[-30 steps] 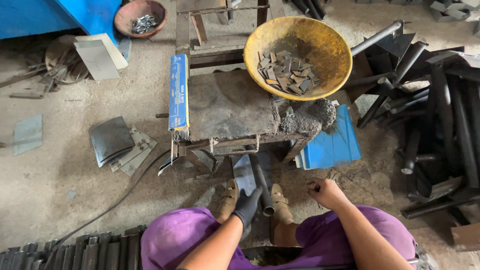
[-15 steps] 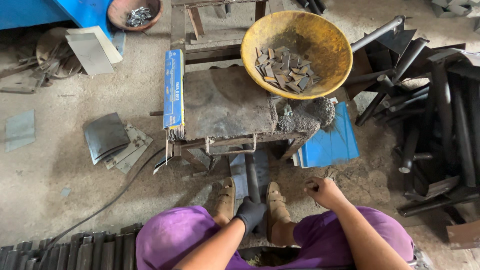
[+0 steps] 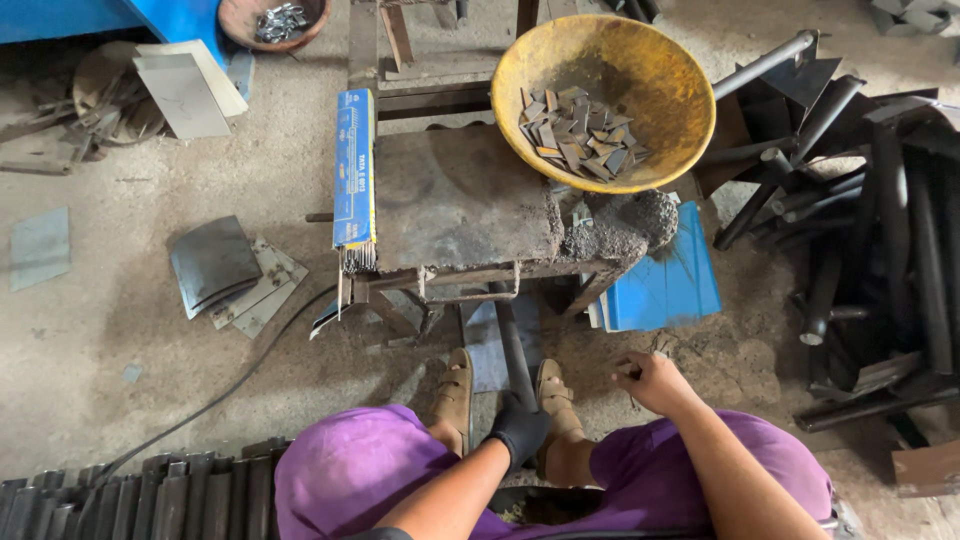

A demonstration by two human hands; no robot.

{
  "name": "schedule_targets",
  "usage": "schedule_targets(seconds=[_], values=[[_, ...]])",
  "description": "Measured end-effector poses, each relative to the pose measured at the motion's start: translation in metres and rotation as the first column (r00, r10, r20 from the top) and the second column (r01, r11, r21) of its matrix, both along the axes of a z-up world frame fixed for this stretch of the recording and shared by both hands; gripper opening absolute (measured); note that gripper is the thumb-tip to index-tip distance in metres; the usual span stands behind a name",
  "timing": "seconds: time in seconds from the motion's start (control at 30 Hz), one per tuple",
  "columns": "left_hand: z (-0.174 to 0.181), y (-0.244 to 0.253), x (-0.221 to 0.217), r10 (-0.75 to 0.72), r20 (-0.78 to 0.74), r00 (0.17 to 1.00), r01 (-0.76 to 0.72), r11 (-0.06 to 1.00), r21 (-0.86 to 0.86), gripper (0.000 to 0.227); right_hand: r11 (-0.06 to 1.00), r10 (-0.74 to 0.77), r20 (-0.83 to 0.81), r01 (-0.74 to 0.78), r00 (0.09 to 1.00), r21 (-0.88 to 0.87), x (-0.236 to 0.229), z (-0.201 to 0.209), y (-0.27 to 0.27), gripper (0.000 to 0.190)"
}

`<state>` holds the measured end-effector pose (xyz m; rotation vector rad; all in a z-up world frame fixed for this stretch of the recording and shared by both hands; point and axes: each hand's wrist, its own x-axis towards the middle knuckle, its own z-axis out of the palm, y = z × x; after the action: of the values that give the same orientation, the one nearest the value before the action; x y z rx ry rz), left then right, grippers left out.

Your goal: The person welds a metal pipe to a flat metal sheet using a welding torch. They position the pipe, apply the weld, and rotate the assembly to continue welding along the seam.

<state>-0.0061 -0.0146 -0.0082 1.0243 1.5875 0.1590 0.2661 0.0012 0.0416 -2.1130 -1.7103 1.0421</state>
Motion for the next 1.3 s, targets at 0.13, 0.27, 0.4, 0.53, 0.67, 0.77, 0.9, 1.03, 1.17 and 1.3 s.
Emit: schedule_targets(seconds=[0.13, 0.27, 0.4, 0.53, 0.67, 0.77, 0.9, 1.03, 1.17, 1.3], values=[[-0.003, 0.001, 0.001, -0.010, 0.003, 1.000, 0.010, 0.999, 0.039, 0.070, 1.000, 0.000, 0.015, 0.000, 1.000, 0.010, 0.002, -0.008, -0.002, 0.038], [0.036, 0.015, -0.004, 0.154, 0.133, 0.979, -0.133, 0.979, -0.156, 0.061, 1.000, 0.002, 0.041, -0.001, 0.999, -0.023, 0.006, -0.011, -0.008, 0.038], [0.067, 0.019, -0.009, 0.238, 0.168, 0.957, -0.199, 0.956, -0.217, 0.056, 0.999, 0.019, 0.048, -0.021, 0.999, 0.031, 0.009, -0.013, -0.012, 0.037], [0.032, 0.029, -0.030, 0.281, 0.150, 0.948, -0.276, 0.960, -0.056, 0.060, 1.000, -0.016, 0.055, 0.015, 0.998, 0.018, 0.006, -0.005, -0.015, 0.037], [-0.015, 0.079, -0.097, 0.433, -0.113, 0.895, -0.363, 0.850, 0.383, 0.071, 1.000, -0.030, 0.044, 0.030, 0.999, 0.001, 0.005, 0.004, -0.017, 0.039], [-0.019, 0.092, -0.130, 0.507, -0.226, 0.831, -0.353, 0.797, 0.491, 0.081, 0.999, -0.012, 0.031, 0.011, 0.999, 0.032, 0.012, -0.001, -0.022, 0.039], [0.035, 0.071, -0.122, 0.074, -0.443, 0.893, 0.134, 0.897, 0.421, 0.067, 0.996, 0.015, 0.033, -0.018, 0.999, 0.085, 0.018, -0.011, -0.023, 0.038], [0.081, 0.051, -0.078, -0.641, -0.437, 0.631, 0.762, 0.617, 0.195, 0.079, 1.000, 0.003, 0.021, -0.004, 1.000, 0.016, 0.018, -0.014, -0.024, 0.038], [0.083, 0.036, -0.055, -0.699, -0.517, 0.495, 0.863, 0.327, 0.384, 0.057, 1.000, 0.012, 0.052, -0.012, 0.999, 0.006, 0.017, -0.015, -0.022, 0.039], [0.092, 0.036, -0.045, -0.722, -0.506, 0.472, 0.862, 0.259, 0.435, 0.056, 1.000, -0.015, 0.044, 0.015, 0.999, -0.009, 0.017, -0.012, -0.018, 0.039]])
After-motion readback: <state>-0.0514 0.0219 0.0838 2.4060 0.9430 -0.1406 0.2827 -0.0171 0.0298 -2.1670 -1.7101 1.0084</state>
